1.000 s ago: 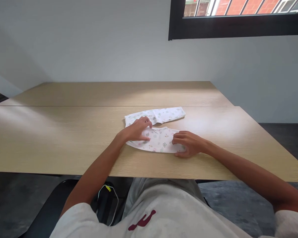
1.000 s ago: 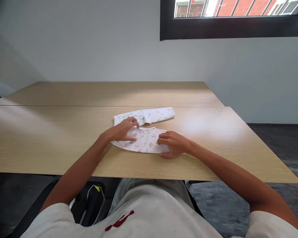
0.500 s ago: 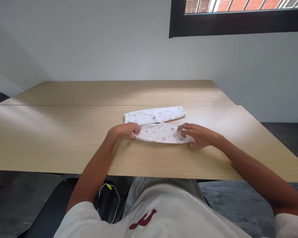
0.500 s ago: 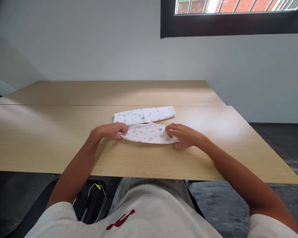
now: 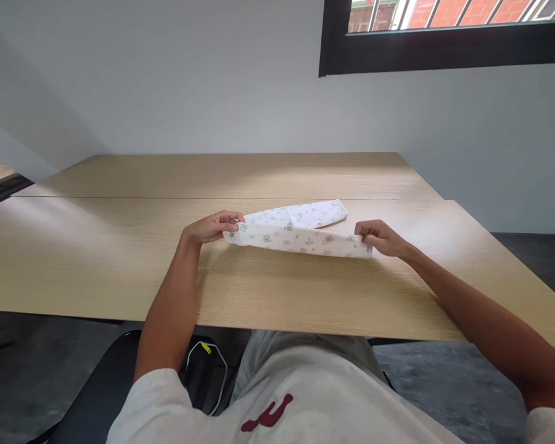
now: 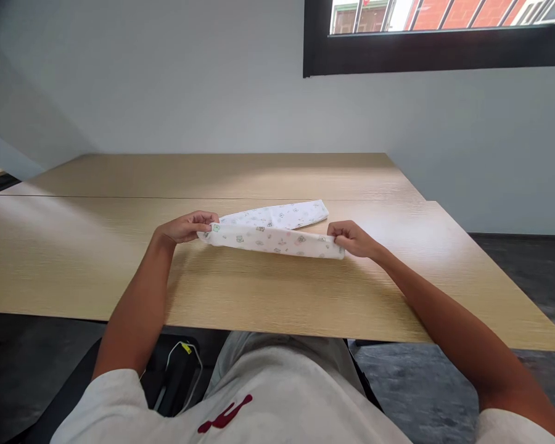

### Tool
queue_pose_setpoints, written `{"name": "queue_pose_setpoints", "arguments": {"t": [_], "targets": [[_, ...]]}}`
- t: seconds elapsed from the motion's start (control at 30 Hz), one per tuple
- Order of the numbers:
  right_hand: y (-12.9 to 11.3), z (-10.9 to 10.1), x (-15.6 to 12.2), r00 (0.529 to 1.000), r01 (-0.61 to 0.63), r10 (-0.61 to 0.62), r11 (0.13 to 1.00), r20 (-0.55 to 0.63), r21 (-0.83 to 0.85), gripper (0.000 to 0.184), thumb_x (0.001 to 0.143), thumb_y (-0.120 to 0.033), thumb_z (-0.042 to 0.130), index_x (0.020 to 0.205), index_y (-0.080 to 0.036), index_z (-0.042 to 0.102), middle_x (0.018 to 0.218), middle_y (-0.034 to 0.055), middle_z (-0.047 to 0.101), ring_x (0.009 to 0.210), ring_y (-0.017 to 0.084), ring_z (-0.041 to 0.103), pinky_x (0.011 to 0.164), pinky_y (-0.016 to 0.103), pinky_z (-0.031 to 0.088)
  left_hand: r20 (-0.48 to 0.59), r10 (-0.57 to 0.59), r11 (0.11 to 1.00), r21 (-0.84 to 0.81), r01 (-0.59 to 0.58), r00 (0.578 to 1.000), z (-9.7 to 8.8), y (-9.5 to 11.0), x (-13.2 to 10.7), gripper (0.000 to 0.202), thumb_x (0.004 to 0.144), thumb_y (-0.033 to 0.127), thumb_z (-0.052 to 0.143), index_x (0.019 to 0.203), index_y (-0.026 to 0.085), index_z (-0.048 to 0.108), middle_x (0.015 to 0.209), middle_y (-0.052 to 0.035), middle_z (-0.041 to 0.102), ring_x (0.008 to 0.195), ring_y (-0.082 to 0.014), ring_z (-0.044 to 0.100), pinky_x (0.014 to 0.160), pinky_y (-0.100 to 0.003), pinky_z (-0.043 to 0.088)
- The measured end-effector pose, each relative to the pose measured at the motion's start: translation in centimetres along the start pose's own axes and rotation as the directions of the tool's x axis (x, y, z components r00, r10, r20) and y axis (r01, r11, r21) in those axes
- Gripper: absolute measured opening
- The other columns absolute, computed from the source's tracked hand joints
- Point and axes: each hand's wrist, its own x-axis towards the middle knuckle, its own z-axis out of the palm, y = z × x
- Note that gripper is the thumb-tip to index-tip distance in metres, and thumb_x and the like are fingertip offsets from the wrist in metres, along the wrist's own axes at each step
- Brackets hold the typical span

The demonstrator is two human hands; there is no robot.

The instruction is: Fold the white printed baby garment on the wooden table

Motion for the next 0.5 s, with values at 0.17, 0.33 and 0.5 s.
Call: {"name": "queue_pose_setpoints", "arguments": {"t": [0.17,0.33,0.5], "targets": [[0.7,-0.8,3.2,0.932,-0.068,0.157,0.961,-0.326,0.269,0.013,0.083,-0.033,0.056,0.088,-0.021,0.058,0.064,-0.0034,0.043,0.054,0.010,0.036,0.048,0.023,0.030,-0.314,0.037,0.966,-0.232,-0.115,0.949,0.3,-2.3,2.3,0.046,0.059,0.038,0.087,0.088,0.017,0.059,0.077,-0.0023,0.064,0.060,-0.0121,0.058,0.054,-0.022,0.046],[2.4,-1.0,9.4,0.811,-0.212,0.390,0.891,-0.436,0.403,0.017,0.081,-0.034,0.060,0.093,-0.023,0.055,0.075,-0.0009,0.050,0.058,0.012,0.046,0.047,0.023,0.039,-0.506,0.016,0.966,-0.214,-0.143,0.862,0.5,-3.3,3.5,0.049,0.061,0.038,0.084,0.096,0.017,0.057,0.071,0.0012,0.062,0.057,-0.0110,0.057,0.053,-0.022,0.046],[4.5,0.0,12.6,0.778,-0.312,0.494,0.840,-0.387,0.444,0.019,0.079,-0.035,0.064,0.091,-0.022,0.056,0.071,0.0003,0.053,0.053,0.013,0.049,0.042,0.024,0.040,-0.285,0.091,0.994,-0.036,-0.105,0.954,0.4,-2.5,2.0,0.079,0.053,0.028,0.090,0.123,0.022,0.054,0.105,-0.0051,0.066,0.088,-0.0177,0.067,0.075,-0.028,0.055]]}}
